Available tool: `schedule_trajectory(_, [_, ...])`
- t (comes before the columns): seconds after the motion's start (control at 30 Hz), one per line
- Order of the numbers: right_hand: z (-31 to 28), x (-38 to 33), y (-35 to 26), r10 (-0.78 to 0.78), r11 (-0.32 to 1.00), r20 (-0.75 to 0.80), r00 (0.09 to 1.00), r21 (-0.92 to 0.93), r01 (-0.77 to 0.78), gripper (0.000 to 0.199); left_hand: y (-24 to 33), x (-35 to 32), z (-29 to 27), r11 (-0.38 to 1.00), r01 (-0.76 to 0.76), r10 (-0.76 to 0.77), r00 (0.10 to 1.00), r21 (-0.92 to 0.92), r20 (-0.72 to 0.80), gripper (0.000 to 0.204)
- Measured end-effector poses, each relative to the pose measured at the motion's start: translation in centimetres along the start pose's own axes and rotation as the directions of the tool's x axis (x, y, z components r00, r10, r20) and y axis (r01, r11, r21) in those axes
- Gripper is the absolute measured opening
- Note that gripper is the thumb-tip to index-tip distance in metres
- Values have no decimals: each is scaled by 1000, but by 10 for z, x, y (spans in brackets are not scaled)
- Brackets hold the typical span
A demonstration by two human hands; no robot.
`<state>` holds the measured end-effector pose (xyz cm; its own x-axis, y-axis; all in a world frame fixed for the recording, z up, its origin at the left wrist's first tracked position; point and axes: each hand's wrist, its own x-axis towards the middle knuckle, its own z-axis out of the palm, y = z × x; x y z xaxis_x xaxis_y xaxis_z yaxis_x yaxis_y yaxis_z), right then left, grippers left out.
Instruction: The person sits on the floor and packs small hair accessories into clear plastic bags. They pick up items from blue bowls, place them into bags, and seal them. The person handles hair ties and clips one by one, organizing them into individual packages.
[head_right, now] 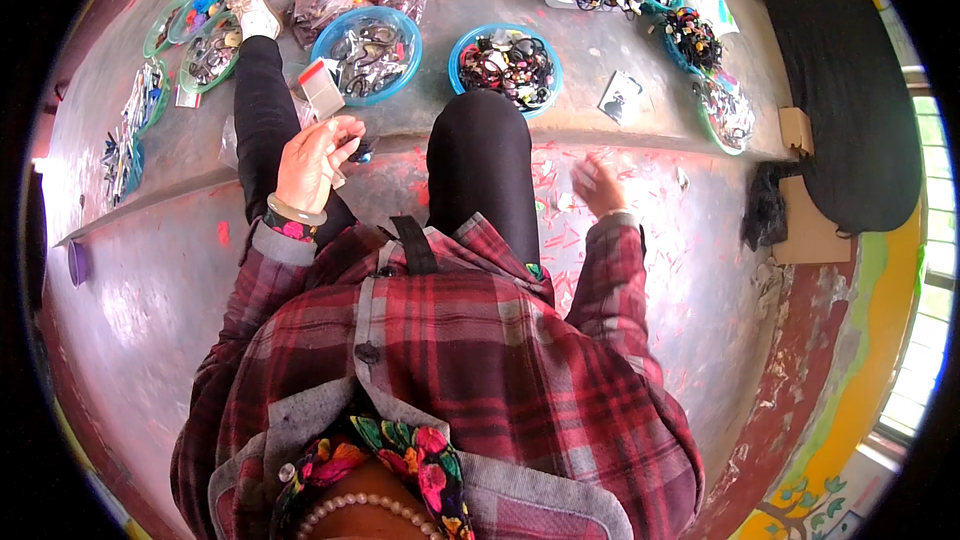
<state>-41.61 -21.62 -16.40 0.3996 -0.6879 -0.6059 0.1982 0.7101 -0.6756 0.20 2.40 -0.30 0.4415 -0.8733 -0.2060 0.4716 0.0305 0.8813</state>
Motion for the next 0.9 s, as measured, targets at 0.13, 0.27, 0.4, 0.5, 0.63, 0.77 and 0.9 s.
schedule_trajectory(0.13, [-91, 36, 14, 25, 785, -391, 920, -562, -260, 38, 2, 3, 1, 1000, -15, 15, 1000, -3, 2, 26])
schedule_trajectory(0.27, [-51, 21, 18, 117, 973, -329, 937, -151, -174, 51, -5, 2, -6, 1000, -3, 3, 1000, -10, -24, 27])
schedule_trajectory(0.4, [32, -12, -12, -87, 995, 52, 995, 53, 84, 63, -5, 0, 2, 1000, 8, -8, 1000, -20, 10, 27])
schedule_trajectory(0.5, [63, -10, -27, -173, 984, 273, 946, 84, 156, 56, -3, 1, 1, 998, 31, -30, 999, -54, 18, 27])
schedule_trajectory(0.63, [168, -34, -60, -348, 856, 218, 912, -323, 404, 33, 3, -2, 0, 987, 21, -18, 1000, -156, 25, 26])
schedule_trajectory(0.77, [269, -68, -57, -265, 801, 572, 776, -318, 508, 28, 10, -6, 6, 966, 24, -8, 998, -257, 61, 27])
schedule_trajectory(0.9, [324, -72, -14, -64, 842, 697, 714, -346, 414, 33, 16, -12, 11, 947, 68, -59, 998, -313, 38, 28])
